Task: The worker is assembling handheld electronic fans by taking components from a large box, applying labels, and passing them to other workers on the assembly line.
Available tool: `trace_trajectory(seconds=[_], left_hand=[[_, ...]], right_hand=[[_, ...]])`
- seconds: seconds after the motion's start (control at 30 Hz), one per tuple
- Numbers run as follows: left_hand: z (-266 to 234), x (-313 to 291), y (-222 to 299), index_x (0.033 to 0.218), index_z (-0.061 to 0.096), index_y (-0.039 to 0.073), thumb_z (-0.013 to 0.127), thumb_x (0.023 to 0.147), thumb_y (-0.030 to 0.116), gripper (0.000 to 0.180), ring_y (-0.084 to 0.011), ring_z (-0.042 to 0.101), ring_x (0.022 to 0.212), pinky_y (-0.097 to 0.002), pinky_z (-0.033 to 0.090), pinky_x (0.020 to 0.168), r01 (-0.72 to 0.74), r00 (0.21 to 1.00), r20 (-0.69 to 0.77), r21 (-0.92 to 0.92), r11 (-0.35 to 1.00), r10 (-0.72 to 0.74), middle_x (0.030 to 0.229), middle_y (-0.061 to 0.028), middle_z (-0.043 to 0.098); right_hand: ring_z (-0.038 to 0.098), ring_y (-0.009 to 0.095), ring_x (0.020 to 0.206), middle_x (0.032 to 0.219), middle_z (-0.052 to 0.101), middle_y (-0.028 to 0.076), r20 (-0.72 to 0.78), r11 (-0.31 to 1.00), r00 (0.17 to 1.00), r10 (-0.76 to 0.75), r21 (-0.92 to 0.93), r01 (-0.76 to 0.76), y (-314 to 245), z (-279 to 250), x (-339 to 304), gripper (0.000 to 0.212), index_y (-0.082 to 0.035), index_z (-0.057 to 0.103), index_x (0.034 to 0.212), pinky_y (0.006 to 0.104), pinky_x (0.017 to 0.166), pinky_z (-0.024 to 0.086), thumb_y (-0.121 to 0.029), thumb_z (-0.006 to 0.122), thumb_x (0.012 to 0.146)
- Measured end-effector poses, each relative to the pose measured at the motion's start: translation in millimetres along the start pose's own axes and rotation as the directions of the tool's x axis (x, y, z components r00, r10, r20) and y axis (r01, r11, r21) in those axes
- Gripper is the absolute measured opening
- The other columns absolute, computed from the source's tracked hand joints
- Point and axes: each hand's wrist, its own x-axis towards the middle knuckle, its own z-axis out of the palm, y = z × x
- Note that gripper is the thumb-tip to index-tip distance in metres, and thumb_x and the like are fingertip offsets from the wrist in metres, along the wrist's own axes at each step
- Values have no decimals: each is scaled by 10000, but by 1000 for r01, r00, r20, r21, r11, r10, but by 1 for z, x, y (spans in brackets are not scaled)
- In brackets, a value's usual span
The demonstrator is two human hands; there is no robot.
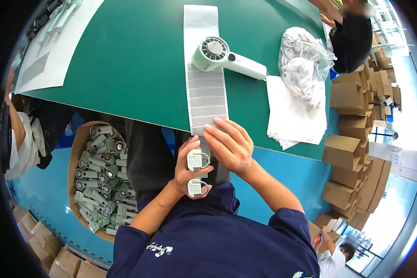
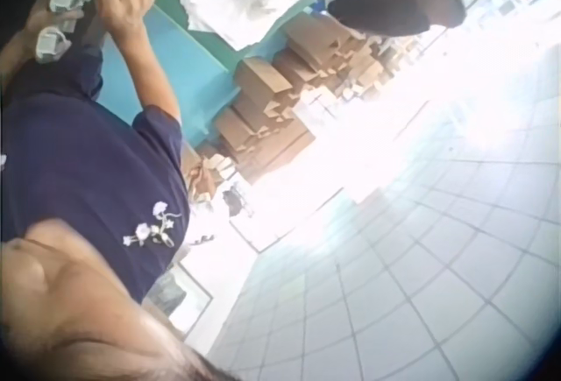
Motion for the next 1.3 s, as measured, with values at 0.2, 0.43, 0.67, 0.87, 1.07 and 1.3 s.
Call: trace_trajectory(seconds=[0.2,0.43,0.67,0.87,1.07,1.3], left_hand=[[-2,7,-5,1011,760,92,808,643,348,451,-496,484,1347,-600,347,1141,38,999,9,-32,999,-37,1431,-296,489],[0,3,-9,988,759,86,824,599,339,469,-491,503,1334,-598,342,1145,23,1000,-2,-29,999,-23,1421,-301,497],[1,6,-6,977,761,91,821,582,322,461,-488,522,1318,-592,341,1140,30,999,19,-41,999,-29,1414,-303,501],[-1,3,-6,949,765,82,821,580,314,440,-499,513,1319,-596,352,1132,43,999,11,-47,998,-42,1420,-306,486],[9,-5,1,988,741,99,809,647,319,412,-514,514,1292,-608,404,1093,-5,1000,-31,-44,999,4,1399,-294,491],[7,-4,2,936,744,85,800,696,422,417,-444,523,1310,-619,330,1105,-8,1000,21,60,998,7,1370,-297,531]], right_hand=[[707,299,1064,1071,752,71,-57,999,998,-37,-7,37,1,1,-1,251,-50,767,952,450,921,578,-59,820,707],[656,257,1012,1080,713,21,-125,997,989,-77,-41,72,3,9,-9,264,-74,784,930,420,868,570,-71,814,668],[614,305,1029,1022,635,49,-51,970,969,240,51,-237,-26,-6,-20,258,-83,760,928,446,881,525,-52,834,683],[616,279,994,1036,626,101,-51,830,868,494,323,-454,-39,-20,-19,245,-31,696,963,384,882,516,100,759,765],[610,178,929,997,634,115,281,312,699,657,744,-592,-54,-68,2,143,38,665,976,284,805,489,119,695,862],[594,123,797,953,661,74,580,341,608,542,510,-790,-59,-73,23,119,25,690,995,264,728,482,51,716,882]])
